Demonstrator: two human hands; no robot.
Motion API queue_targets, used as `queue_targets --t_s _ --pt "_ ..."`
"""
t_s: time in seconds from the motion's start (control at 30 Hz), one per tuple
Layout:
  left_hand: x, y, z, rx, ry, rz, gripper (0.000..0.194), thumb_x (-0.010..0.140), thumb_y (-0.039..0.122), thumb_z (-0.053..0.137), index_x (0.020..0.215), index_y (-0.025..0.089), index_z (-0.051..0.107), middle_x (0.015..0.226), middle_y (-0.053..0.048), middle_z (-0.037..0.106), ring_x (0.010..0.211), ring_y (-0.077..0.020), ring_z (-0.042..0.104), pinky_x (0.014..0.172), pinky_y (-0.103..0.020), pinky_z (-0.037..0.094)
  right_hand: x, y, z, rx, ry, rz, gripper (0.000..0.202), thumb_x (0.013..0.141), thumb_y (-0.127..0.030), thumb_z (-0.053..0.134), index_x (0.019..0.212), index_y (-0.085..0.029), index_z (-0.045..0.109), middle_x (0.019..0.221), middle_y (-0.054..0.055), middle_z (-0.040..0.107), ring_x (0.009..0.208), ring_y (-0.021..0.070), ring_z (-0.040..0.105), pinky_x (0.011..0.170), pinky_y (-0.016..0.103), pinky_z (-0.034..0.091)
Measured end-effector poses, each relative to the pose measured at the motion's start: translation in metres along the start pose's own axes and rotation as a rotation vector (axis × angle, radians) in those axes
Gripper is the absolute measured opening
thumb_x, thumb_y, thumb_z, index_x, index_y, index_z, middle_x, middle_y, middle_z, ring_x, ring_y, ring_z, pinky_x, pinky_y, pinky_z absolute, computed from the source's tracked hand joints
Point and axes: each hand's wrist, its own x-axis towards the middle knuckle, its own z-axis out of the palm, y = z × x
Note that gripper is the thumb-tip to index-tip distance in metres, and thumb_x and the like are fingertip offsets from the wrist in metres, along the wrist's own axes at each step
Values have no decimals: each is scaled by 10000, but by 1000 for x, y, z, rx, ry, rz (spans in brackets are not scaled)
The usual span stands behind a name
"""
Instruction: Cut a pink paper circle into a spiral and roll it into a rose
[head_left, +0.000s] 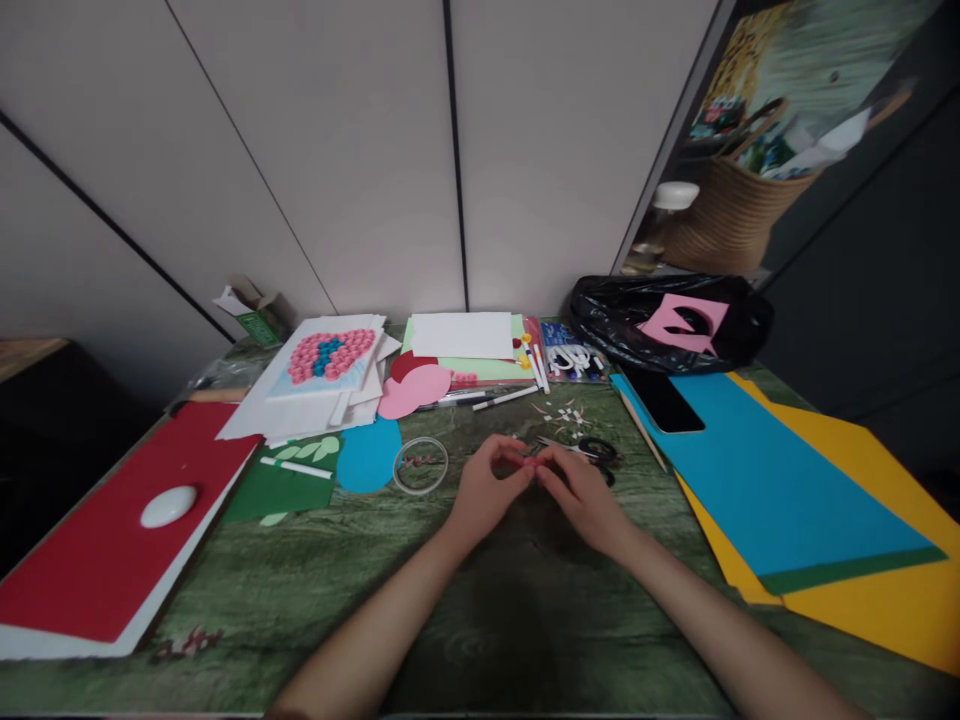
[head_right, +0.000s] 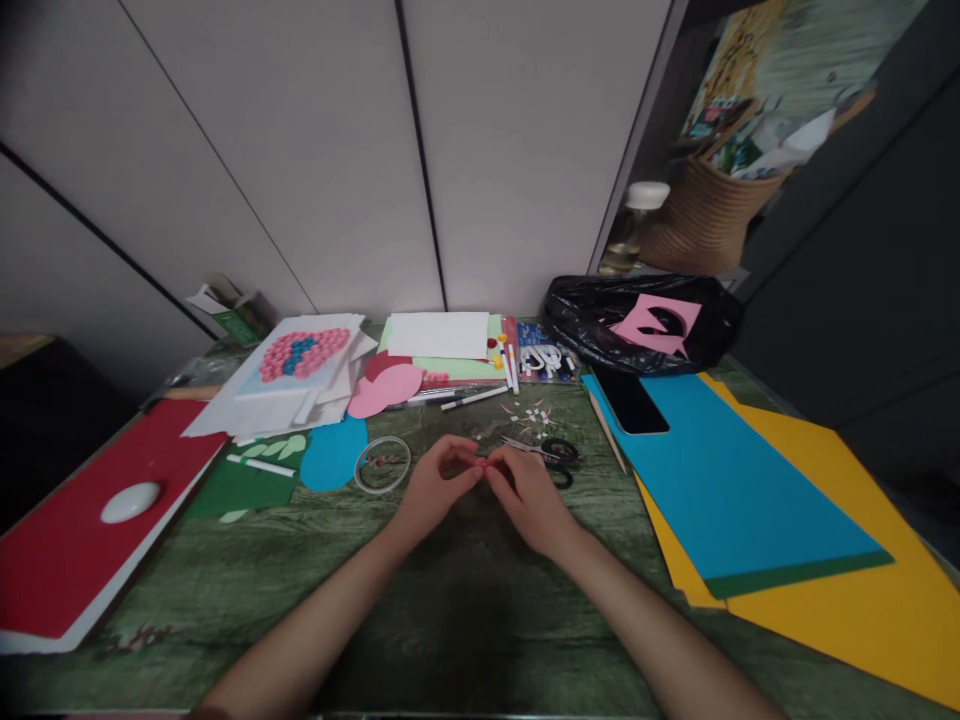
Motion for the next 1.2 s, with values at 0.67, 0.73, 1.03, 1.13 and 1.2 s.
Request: queue_targets --t_s 0.67,0.73,1.03,1.13,1.2 --pt "5 -3 -1 -210 -62 -160 370 653 214 724 972 165 544 803 -17 682 743 -141 645 736 -283 475 7 11 6 319 43 135 185 851 -354 505 877 -201 607 777 12 633 711 155 578 643 270 451" --pt "5 -4 -1 -217 -65 -167 384 640 191 728 975 166 543 809 -19 684 748 -143 648 743 -285 478 8 13 7 346 47 146 189 845 -356 513 880 -199 611 768 13 635 687 151 575 621 267 454" --pt "6 -2 -2 -191 -11 -127 322 667 192 701 953 160 555 755 5 656 707 -118 610 706 -249 442 7 14 8 339 44 156 163 815 -348 558 849 -194 601 763 8 636 693 155 584 621 268 453" --pt "5 -2 -2 -169 -24 -128 320 672 180 694 957 154 551 756 -2 650 706 -120 602 700 -251 439 6 13 7 296 45 149 145 822 -331 549 836 -194 595 749 5 629 692 156 585 629 271 449" --pt "5 -3 -2 -139 -31 -116 330 673 180 694 968 155 547 765 -7 650 719 -127 602 708 -259 444 5 11 7 259 45 138 131 828 -315 539 830 -195 590 747 5 628 696 156 584 643 274 446"
